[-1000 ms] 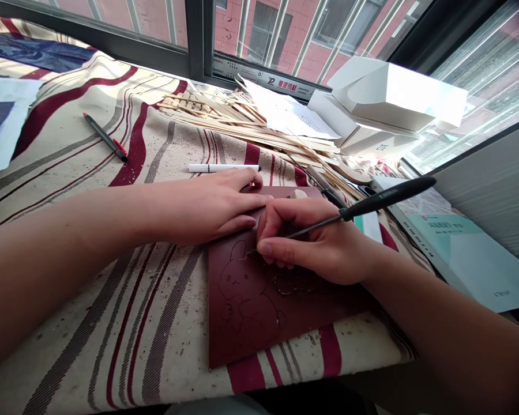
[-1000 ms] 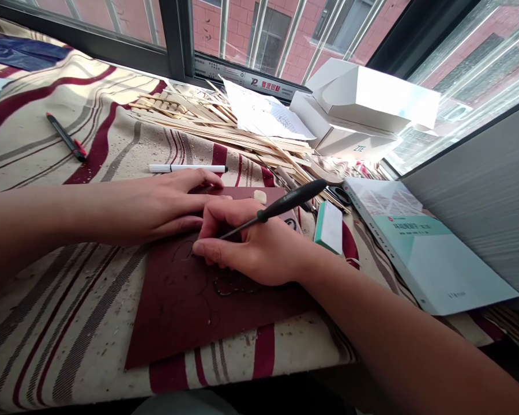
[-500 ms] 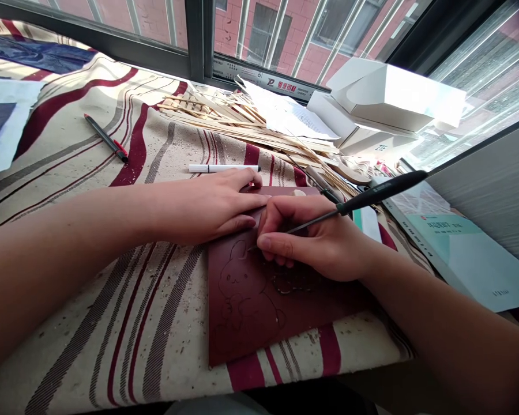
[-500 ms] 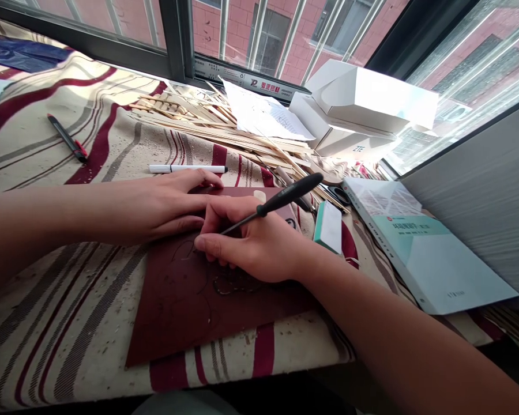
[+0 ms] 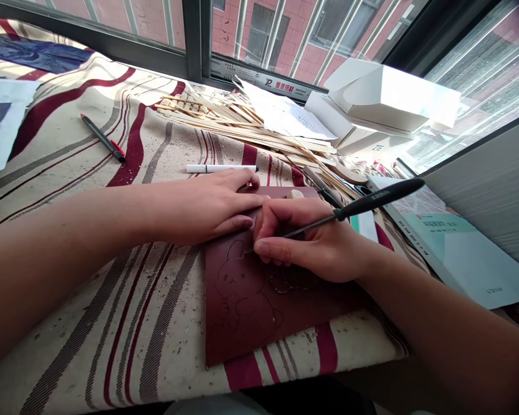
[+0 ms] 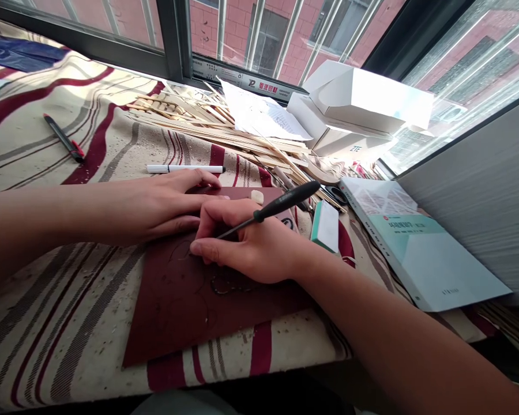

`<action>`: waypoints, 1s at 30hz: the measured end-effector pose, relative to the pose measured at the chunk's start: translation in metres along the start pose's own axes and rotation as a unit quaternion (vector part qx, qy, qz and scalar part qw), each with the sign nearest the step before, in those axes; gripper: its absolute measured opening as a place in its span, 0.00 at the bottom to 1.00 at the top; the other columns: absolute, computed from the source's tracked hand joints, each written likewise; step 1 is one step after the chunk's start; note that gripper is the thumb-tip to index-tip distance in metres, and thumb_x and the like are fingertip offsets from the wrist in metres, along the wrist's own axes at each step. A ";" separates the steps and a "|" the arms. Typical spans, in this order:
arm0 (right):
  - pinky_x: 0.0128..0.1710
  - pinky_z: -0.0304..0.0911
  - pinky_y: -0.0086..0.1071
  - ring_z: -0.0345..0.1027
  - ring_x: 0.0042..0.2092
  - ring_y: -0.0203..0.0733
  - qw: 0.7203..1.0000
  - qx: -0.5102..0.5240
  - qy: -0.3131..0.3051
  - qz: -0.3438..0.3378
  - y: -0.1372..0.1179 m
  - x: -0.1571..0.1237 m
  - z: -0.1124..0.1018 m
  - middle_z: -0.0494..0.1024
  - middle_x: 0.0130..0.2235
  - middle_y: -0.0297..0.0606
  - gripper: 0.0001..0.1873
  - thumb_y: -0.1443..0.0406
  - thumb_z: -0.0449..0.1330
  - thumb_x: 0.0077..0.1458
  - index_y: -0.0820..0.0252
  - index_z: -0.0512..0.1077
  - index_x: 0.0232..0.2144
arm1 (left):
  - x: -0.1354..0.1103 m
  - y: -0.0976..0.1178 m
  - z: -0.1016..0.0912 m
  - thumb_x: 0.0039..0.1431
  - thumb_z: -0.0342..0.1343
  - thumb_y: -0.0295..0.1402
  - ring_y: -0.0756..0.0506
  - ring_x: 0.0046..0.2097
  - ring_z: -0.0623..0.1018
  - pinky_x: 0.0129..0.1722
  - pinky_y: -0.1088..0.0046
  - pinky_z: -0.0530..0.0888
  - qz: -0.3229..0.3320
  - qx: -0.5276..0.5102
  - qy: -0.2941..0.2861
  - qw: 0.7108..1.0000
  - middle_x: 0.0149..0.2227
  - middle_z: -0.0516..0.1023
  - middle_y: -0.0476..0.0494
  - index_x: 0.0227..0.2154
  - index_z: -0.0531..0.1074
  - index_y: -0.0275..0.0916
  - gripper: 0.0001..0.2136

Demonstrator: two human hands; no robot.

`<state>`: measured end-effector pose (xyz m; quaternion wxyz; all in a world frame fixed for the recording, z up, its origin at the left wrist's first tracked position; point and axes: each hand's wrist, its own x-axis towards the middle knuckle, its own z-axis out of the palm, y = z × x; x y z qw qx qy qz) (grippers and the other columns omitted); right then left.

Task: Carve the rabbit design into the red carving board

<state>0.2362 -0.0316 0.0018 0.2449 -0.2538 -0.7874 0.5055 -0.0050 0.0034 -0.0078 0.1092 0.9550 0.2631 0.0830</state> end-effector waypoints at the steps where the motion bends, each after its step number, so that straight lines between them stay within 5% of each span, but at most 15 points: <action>1: 0.29 0.68 0.25 0.70 0.28 0.31 1.000 0.007 -0.003 0.010 0.000 0.000 0.000 0.80 0.29 0.34 0.14 0.65 0.74 0.61 0.62 0.73 0.29 | 0.000 0.000 0.000 0.77 0.39 0.52 0.30 0.68 0.73 0.72 0.46 0.71 -0.003 0.000 -0.004 1.000 0.68 0.70 0.27 0.61 0.76 0.45 0.27; 4: 0.25 0.66 0.25 0.69 0.26 0.31 0.999 0.014 0.004 0.042 -0.001 0.000 0.000 0.79 0.28 0.34 0.13 0.65 0.72 0.62 0.62 0.73 0.30 | 0.001 0.001 0.000 0.76 0.39 0.50 0.28 0.69 0.73 0.72 0.43 0.70 -0.011 -0.008 -0.015 1.000 0.69 0.69 0.24 0.60 0.76 0.41 0.27; 9: 0.31 0.69 0.26 0.71 0.30 0.33 0.999 -0.041 0.008 -0.022 -0.002 0.000 0.000 0.80 0.29 0.35 0.11 0.67 0.70 0.62 0.61 0.74 0.28 | 0.002 0.004 -0.001 0.76 0.39 0.49 0.26 0.72 0.69 0.73 0.41 0.68 -0.018 -0.016 -0.024 0.999 0.70 0.68 0.24 0.54 0.78 0.40 0.26; 13: 0.26 0.66 0.25 0.69 0.26 0.31 1.000 -0.020 0.011 0.018 -0.002 0.000 -0.001 0.80 0.28 0.34 0.11 0.66 0.69 0.63 0.61 0.73 0.29 | 0.003 0.004 -0.002 0.75 0.39 0.49 0.26 0.70 0.72 0.72 0.42 0.69 -0.024 -0.018 -0.025 0.999 0.69 0.68 0.23 0.59 0.76 0.40 0.27; 30: 0.34 0.66 0.28 0.70 0.31 0.33 0.999 -0.051 0.008 -0.014 -0.002 -0.001 -0.001 0.80 0.29 0.34 0.11 0.67 0.68 0.64 0.61 0.73 0.29 | 0.002 0.004 0.000 0.76 0.38 0.50 0.28 0.71 0.71 0.72 0.43 0.69 -0.017 -0.002 -0.020 1.000 0.70 0.68 0.26 0.59 0.77 0.42 0.27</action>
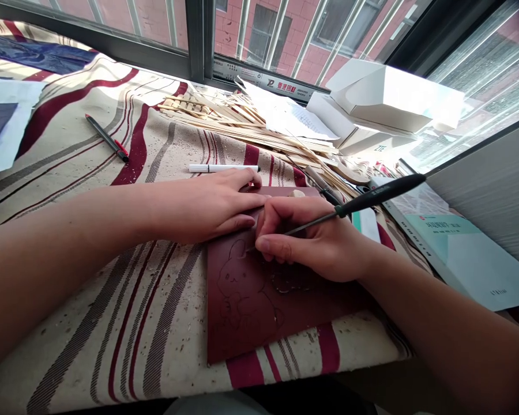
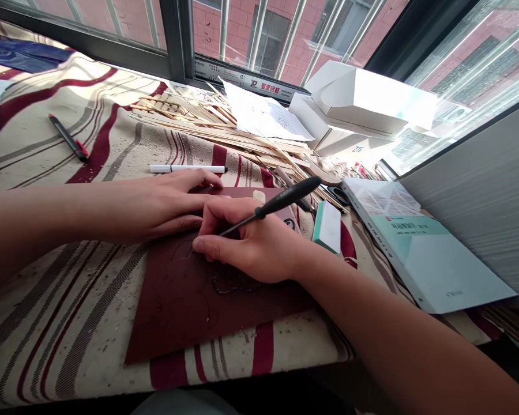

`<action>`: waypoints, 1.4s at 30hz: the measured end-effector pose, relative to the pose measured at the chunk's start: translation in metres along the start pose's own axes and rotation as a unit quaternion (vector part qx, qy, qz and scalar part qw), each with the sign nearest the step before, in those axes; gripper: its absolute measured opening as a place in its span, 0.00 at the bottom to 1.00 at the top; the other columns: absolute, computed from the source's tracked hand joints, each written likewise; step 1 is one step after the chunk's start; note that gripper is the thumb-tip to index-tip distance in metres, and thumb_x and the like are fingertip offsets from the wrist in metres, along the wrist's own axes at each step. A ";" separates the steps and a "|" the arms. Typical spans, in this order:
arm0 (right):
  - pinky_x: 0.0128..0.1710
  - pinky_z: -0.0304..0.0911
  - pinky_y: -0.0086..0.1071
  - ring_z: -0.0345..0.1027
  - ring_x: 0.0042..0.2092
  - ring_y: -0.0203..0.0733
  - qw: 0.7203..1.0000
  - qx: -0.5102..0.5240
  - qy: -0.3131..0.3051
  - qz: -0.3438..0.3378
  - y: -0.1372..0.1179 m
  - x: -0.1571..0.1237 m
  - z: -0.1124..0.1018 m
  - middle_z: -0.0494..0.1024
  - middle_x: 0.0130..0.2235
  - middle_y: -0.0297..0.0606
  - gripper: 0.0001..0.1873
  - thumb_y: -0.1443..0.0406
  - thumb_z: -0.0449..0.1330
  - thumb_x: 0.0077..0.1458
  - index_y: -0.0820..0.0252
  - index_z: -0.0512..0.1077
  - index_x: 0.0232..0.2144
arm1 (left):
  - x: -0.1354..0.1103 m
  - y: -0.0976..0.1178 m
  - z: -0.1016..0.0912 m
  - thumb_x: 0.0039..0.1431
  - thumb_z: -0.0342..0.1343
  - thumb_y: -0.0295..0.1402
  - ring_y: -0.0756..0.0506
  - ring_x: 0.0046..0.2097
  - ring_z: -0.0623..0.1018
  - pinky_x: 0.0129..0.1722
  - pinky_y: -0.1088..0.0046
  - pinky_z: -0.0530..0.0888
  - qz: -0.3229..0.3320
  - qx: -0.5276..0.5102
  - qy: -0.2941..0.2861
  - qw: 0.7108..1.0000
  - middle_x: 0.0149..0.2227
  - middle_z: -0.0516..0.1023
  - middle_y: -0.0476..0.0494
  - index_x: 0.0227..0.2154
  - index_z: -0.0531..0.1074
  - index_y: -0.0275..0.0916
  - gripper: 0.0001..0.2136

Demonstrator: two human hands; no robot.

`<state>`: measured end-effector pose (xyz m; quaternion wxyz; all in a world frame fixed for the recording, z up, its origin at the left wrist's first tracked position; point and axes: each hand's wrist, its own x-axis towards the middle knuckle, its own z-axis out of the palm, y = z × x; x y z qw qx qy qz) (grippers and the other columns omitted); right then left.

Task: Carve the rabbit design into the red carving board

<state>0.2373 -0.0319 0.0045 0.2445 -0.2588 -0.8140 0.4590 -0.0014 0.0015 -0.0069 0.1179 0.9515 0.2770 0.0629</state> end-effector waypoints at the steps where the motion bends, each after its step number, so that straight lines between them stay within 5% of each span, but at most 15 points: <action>1: 0.34 0.66 0.28 0.70 0.31 0.33 1.000 -0.004 -0.001 -0.002 0.000 0.000 0.000 0.80 0.30 0.34 0.11 0.67 0.68 0.64 0.61 0.73 0.29 | 0.000 0.000 0.000 0.76 0.38 0.50 0.27 0.71 0.70 0.72 0.42 0.69 -0.001 -0.001 -0.003 1.000 0.70 0.68 0.25 0.59 0.77 0.42 0.27; 17: 0.27 0.64 0.26 0.68 0.26 0.31 1.000 0.016 0.009 0.025 -0.001 0.001 0.001 0.79 0.27 0.32 0.12 0.67 0.68 0.63 0.61 0.73 0.28 | -0.001 0.000 -0.001 0.75 0.40 0.49 0.28 0.69 0.72 0.72 0.44 0.68 -0.012 -0.022 -0.004 1.000 0.68 0.68 0.25 0.56 0.77 0.40 0.26; 22: 0.35 0.66 0.28 0.71 0.33 0.34 1.000 -0.017 0.003 -0.006 -0.001 0.000 0.001 0.80 0.30 0.34 0.11 0.66 0.69 0.63 0.61 0.74 0.29 | 0.000 0.000 0.000 0.75 0.42 0.48 0.28 0.70 0.71 0.73 0.44 0.68 -0.003 -0.022 0.003 1.000 0.69 0.69 0.26 0.57 0.77 0.41 0.24; 42: 0.37 0.65 0.31 0.70 0.34 0.36 0.999 -0.035 0.002 0.004 -0.002 0.001 0.000 0.80 0.30 0.34 0.11 0.65 0.68 0.64 0.61 0.74 0.29 | -0.002 0.000 -0.002 0.76 0.42 0.49 0.28 0.71 0.70 0.73 0.42 0.68 -0.005 -0.023 0.003 1.000 0.70 0.69 0.27 0.57 0.78 0.43 0.25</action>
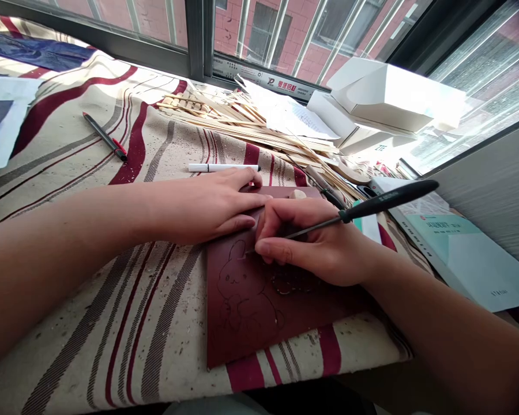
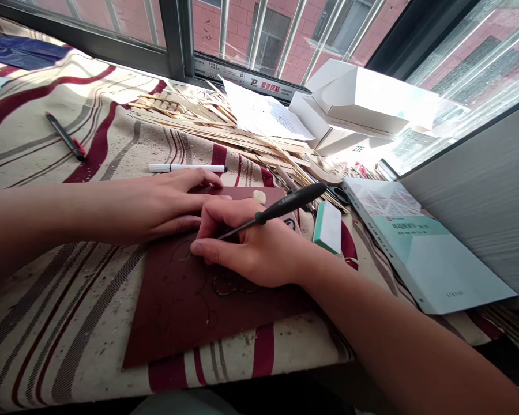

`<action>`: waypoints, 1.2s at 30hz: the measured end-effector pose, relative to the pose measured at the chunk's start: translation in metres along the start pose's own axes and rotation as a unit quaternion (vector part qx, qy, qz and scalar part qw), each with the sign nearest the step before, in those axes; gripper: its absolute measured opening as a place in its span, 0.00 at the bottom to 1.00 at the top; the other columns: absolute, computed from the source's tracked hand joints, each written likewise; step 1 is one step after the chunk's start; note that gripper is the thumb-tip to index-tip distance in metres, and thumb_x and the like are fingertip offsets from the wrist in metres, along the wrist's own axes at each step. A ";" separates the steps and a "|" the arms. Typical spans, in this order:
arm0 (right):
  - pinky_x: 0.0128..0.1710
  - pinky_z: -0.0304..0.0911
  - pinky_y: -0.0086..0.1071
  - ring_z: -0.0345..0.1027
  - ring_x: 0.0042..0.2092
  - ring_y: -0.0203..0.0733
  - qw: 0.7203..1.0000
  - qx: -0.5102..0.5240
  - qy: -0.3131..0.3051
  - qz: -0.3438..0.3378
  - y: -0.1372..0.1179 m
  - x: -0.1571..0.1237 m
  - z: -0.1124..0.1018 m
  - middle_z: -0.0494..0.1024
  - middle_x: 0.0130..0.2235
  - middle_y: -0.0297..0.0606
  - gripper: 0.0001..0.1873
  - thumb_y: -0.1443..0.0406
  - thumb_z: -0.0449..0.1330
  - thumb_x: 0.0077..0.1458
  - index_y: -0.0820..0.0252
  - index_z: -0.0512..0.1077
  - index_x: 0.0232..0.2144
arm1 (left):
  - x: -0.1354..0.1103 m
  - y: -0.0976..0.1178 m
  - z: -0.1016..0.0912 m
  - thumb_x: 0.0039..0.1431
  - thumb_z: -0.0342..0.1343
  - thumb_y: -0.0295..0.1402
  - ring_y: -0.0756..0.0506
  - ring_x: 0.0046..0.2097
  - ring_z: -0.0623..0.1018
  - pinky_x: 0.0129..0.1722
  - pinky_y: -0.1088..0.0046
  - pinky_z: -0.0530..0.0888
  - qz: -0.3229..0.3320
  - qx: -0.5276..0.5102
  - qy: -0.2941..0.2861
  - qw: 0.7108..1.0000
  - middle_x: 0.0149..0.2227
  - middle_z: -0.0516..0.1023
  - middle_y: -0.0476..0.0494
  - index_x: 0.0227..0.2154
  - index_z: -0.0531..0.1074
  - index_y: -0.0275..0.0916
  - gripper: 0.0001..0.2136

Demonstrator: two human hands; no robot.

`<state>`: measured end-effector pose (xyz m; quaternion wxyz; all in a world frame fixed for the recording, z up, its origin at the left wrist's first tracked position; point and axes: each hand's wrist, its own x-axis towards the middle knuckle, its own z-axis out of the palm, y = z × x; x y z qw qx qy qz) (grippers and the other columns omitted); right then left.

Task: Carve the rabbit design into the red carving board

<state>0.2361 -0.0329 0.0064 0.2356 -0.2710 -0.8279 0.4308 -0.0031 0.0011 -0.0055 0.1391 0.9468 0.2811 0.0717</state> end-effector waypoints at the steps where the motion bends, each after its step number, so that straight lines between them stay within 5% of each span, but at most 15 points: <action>1: 0.37 0.65 0.31 0.70 0.34 0.35 1.000 -0.001 0.002 0.005 0.000 0.000 0.000 0.80 0.30 0.34 0.11 0.65 0.68 0.64 0.61 0.74 0.29 | 0.000 0.000 0.000 0.76 0.42 0.49 0.28 0.70 0.71 0.73 0.43 0.68 -0.002 -0.001 0.001 1.000 0.70 0.69 0.27 0.57 0.78 0.43 0.24; 15: 0.26 0.64 0.27 0.68 0.25 0.32 0.997 0.057 0.014 0.052 -0.001 0.000 0.001 0.77 0.26 0.32 0.13 0.65 0.70 0.62 0.60 0.72 0.28 | 0.000 0.000 0.001 0.76 0.41 0.49 0.31 0.67 0.74 0.71 0.45 0.71 0.013 0.004 0.016 1.000 0.67 0.72 0.29 0.57 0.78 0.44 0.24; 36: 0.27 0.64 0.27 0.67 0.26 0.32 0.997 0.055 0.010 0.054 -0.001 0.000 0.000 0.78 0.27 0.33 0.12 0.65 0.70 0.62 0.60 0.73 0.29 | 0.000 0.000 0.001 0.77 0.42 0.49 0.32 0.67 0.74 0.72 0.47 0.71 0.016 0.013 0.021 1.000 0.67 0.72 0.29 0.58 0.78 0.44 0.24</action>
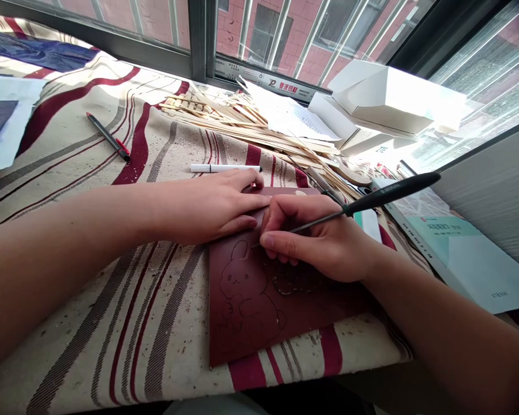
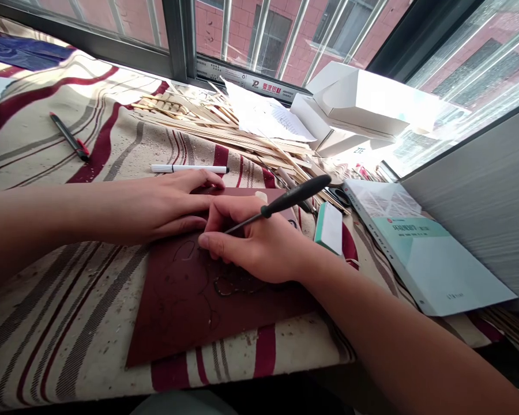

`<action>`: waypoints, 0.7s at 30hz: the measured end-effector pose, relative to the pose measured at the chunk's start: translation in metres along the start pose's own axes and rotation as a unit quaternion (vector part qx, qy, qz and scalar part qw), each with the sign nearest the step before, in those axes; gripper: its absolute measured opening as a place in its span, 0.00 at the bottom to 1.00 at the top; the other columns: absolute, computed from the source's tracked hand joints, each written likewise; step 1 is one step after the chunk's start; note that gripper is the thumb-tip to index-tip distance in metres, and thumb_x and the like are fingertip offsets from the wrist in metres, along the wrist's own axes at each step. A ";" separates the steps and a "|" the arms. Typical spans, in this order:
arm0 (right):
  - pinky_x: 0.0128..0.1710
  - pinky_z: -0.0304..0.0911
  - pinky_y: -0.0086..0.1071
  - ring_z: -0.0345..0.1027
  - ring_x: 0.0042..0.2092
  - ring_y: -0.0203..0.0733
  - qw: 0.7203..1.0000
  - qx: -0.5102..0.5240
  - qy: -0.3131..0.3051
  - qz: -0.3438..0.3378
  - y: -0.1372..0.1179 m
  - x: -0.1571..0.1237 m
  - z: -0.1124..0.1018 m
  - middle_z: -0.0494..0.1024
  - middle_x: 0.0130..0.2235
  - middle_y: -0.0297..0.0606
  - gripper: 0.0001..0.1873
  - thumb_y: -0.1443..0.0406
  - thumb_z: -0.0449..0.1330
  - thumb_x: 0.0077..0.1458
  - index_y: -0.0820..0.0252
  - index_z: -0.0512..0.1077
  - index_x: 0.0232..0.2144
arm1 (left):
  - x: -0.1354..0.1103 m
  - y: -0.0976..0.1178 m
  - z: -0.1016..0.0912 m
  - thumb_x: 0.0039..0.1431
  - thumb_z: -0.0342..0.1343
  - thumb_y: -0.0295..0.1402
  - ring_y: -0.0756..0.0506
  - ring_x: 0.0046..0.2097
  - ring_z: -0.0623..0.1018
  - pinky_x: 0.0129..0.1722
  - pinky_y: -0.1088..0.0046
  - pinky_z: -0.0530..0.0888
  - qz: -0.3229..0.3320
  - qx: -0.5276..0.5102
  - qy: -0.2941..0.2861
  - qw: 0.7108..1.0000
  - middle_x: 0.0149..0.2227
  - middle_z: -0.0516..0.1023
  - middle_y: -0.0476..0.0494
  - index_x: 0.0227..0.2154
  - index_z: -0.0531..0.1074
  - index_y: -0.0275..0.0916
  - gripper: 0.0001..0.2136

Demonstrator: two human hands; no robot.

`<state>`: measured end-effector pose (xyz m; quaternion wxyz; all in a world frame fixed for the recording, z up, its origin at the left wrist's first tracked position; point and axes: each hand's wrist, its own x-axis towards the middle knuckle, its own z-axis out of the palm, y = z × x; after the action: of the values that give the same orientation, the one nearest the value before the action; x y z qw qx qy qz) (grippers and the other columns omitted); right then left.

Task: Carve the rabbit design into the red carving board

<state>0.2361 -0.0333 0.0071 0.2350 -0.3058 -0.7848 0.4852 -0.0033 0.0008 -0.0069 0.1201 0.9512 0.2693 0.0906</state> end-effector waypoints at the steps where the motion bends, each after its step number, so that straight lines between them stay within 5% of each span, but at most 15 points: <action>1: 0.28 0.64 0.27 0.68 0.27 0.32 1.000 -0.009 0.001 -0.012 0.000 0.000 0.000 0.79 0.28 0.33 0.12 0.65 0.70 0.62 0.61 0.73 0.29 | 0.000 0.000 0.000 0.77 0.41 0.49 0.31 0.67 0.73 0.72 0.47 0.71 -0.002 0.001 -0.002 1.000 0.68 0.72 0.29 0.58 0.78 0.44 0.24; 21: 0.35 0.65 0.28 0.70 0.33 0.33 0.996 -0.048 -0.015 -0.070 0.002 -0.001 -0.002 0.79 0.29 0.32 0.10 0.67 0.68 0.63 0.61 0.75 0.29 | 0.000 0.000 0.000 0.77 0.42 0.48 0.30 0.71 0.70 0.74 0.46 0.68 -0.011 0.005 -0.013 1.000 0.70 0.70 0.29 0.61 0.77 0.43 0.25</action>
<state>0.2386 -0.0324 0.0064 0.2417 -0.2540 -0.8301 0.4335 -0.0039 0.0011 -0.0066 0.1198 0.9500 0.2782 0.0759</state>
